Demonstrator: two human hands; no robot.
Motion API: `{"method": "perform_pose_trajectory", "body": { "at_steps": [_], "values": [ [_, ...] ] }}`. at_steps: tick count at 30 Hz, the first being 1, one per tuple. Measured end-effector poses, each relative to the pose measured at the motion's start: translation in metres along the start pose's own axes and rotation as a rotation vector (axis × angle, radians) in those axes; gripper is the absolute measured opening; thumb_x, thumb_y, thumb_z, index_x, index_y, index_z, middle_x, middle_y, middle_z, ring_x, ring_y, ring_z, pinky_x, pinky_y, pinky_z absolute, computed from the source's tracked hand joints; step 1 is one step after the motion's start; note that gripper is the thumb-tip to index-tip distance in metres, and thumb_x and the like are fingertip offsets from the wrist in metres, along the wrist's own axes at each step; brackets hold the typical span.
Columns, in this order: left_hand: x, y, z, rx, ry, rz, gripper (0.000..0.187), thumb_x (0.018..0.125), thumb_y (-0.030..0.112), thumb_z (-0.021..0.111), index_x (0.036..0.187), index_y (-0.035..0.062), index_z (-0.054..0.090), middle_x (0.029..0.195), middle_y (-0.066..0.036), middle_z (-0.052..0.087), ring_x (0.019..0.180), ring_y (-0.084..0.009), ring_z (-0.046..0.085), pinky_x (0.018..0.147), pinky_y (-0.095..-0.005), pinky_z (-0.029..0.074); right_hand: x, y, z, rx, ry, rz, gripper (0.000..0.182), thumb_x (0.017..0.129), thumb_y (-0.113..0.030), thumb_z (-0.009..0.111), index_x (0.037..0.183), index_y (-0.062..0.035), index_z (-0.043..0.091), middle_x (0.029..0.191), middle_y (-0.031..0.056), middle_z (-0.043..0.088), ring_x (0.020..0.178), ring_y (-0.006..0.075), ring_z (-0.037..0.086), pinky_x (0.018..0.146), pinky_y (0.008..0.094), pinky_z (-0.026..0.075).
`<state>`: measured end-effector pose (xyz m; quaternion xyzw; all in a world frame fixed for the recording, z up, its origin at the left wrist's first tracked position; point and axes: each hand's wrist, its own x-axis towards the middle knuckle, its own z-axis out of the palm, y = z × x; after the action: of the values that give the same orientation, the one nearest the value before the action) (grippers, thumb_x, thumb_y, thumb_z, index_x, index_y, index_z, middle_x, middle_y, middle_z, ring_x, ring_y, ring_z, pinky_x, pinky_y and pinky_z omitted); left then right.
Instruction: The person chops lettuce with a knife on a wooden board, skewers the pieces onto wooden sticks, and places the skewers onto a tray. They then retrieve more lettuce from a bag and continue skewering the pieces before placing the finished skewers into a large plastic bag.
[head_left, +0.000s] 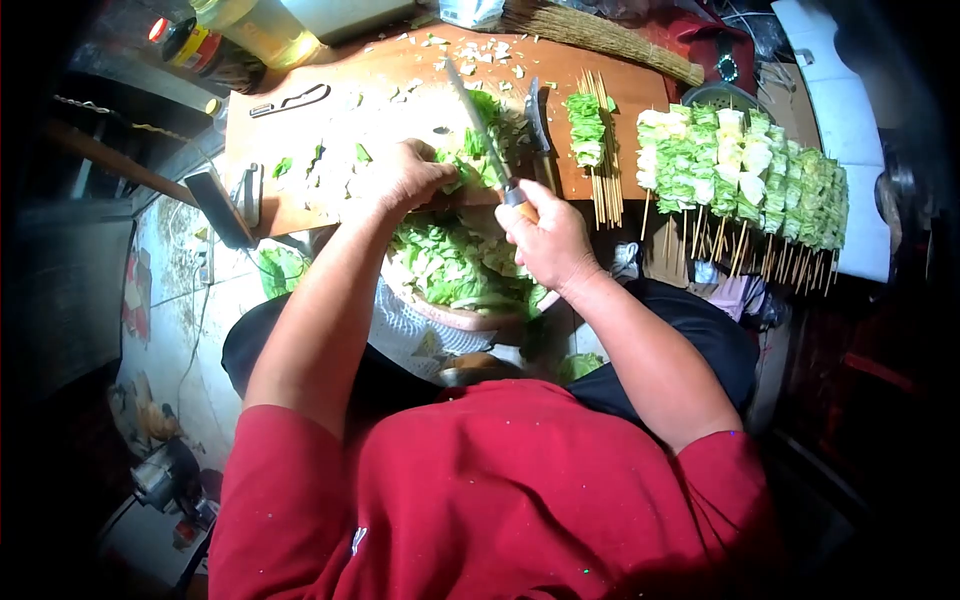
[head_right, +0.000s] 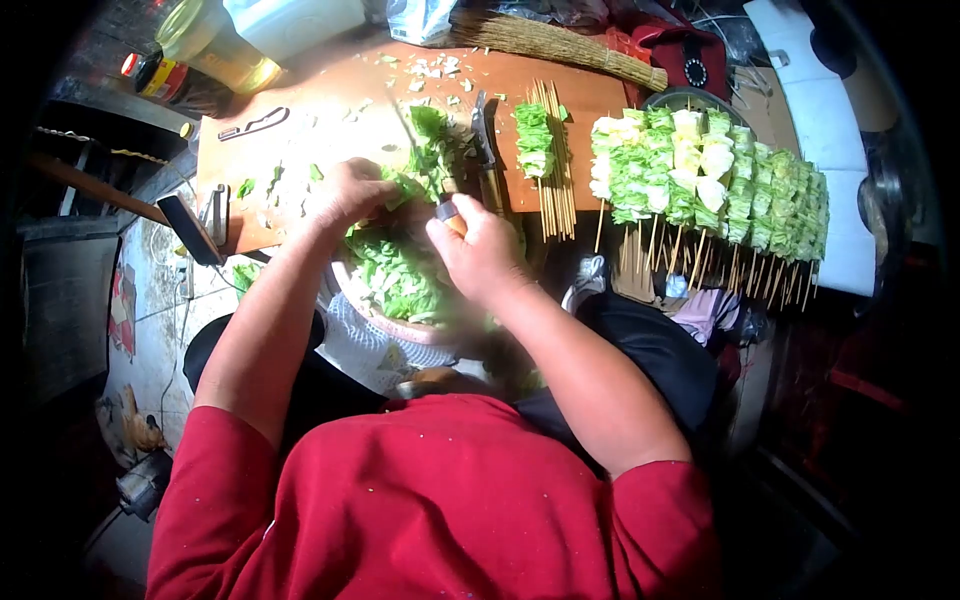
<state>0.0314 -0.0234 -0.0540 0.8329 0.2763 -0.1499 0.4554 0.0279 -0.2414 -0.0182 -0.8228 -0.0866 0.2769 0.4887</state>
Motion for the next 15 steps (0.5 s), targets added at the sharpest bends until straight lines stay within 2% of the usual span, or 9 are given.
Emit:
{"method": "perform_pose_trajectory", "body": {
  "at_steps": [1,2,4,5,6,8,9,12,15],
  "values": [
    [-0.006,0.006,-0.001,0.017,-0.008,0.009,0.050,0.067,0.031,0.076,0.099,-0.0057,0.063,0.081,-0.016,0.068,0.073,-0.0223,0.066,0.073,-0.0336,0.053,0.004,0.005,0.002,-0.036,0.073,-0.030,0.047,0.084,-0.031,0.062,0.116,0.0023,0.056,0.091,0.0215,0.066,0.086,0.0354,0.065,0.077,0.0390,0.051],
    [-0.010,0.008,0.002,0.017,-0.006,0.010,0.050,0.067,0.031,0.076,0.099,-0.0057,0.063,0.081,-0.016,0.068,0.073,-0.0223,0.066,0.073,-0.0336,0.053,0.009,0.009,0.003,-0.072,0.146,-0.060,0.044,0.085,-0.031,0.061,0.115,0.0008,0.057,0.090,0.0216,0.066,0.086,0.0364,0.064,0.076,0.0403,0.051],
    [-0.015,0.009,0.008,0.228,0.099,0.180,0.048,0.068,0.029,0.074,0.097,-0.0072,0.062,0.080,-0.016,0.067,0.073,-0.0225,0.066,0.073,-0.0338,0.053,0.017,0.009,0.002,-0.062,0.169,-0.052,0.040,0.085,-0.033,0.058,0.111,-0.0029,0.059,0.091,0.0213,0.066,0.088,0.0372,0.064,0.077,0.0427,0.050],
    [-0.016,0.005,0.011,0.245,0.161,0.257,0.041,0.070,0.026,0.073,0.094,-0.0062,0.061,0.075,-0.015,0.066,0.065,-0.0194,0.065,0.065,-0.0315,0.054,0.021,0.012,0.002,-0.064,0.164,0.010,0.039,0.085,-0.034,0.057,0.110,-0.0040,0.059,0.091,0.0213,0.066,0.088,0.0374,0.064,0.078,0.0433,0.050],
    [-0.019,0.010,0.006,0.248,0.165,0.256,0.041,0.070,0.026,0.073,0.094,-0.0062,0.061,0.075,-0.015,0.066,0.065,-0.0194,0.065,0.065,-0.0315,0.054,0.024,0.011,0.002,-0.064,0.158,0.071,0.038,0.085,-0.035,0.056,0.110,-0.0052,0.060,0.092,0.0212,0.066,0.088,0.0376,0.063,0.078,0.0440,0.049],
    [-0.026,0.020,-0.006,-0.208,0.076,-0.023,0.029,0.071,0.019,0.071,0.089,-0.0017,0.061,0.072,-0.010,0.063,0.067,-0.0160,0.061,0.059,-0.0304,0.052,0.025,0.010,0.002,-0.122,0.158,0.066,0.039,0.086,-0.035,0.054,0.111,-0.0061,0.059,0.093,0.0209,0.066,0.089,0.0377,0.063,0.079,0.0443,0.049],
    [-0.028,0.020,-0.013,-0.354,0.100,0.051,0.031,0.075,0.022,0.070,0.093,-0.0014,0.059,0.075,-0.010,0.062,0.064,-0.0149,0.060,0.055,-0.0282,0.050,0.022,-0.002,0.000,-0.214,0.164,0.058,0.039,0.086,-0.035,0.054,0.112,-0.0061,0.058,0.093,0.0210,0.066,0.089,0.0379,0.063,0.079,0.0441,0.050],
    [-0.034,0.019,-0.048,-0.817,0.106,0.228,0.031,0.083,0.029,0.063,0.099,0.0024,0.058,0.089,-0.008,0.063,0.072,-0.0136,0.058,0.062,-0.0272,0.050,0.022,-0.011,0.002,-0.342,0.134,0.058,0.042,0.086,-0.033,0.054,0.119,-0.0070,0.056,0.097,0.0207,0.066,0.092,0.0369,0.063,0.082,0.0428,0.049],
    [-0.061,0.022,-0.091,-1.237,0.054,0.358,0.031,0.083,0.027,0.065,0.099,0.0022,0.054,0.089,-0.010,0.062,0.074,-0.0170,0.062,0.066,-0.0309,0.054,0.022,-0.011,0.012,-0.429,0.078,-0.004,0.051,0.085,-0.033,0.056,0.127,-0.0046,0.052,0.102,0.0194,0.066,0.100,0.0342,0.062,0.088,0.0416,0.048]
  ]
}}
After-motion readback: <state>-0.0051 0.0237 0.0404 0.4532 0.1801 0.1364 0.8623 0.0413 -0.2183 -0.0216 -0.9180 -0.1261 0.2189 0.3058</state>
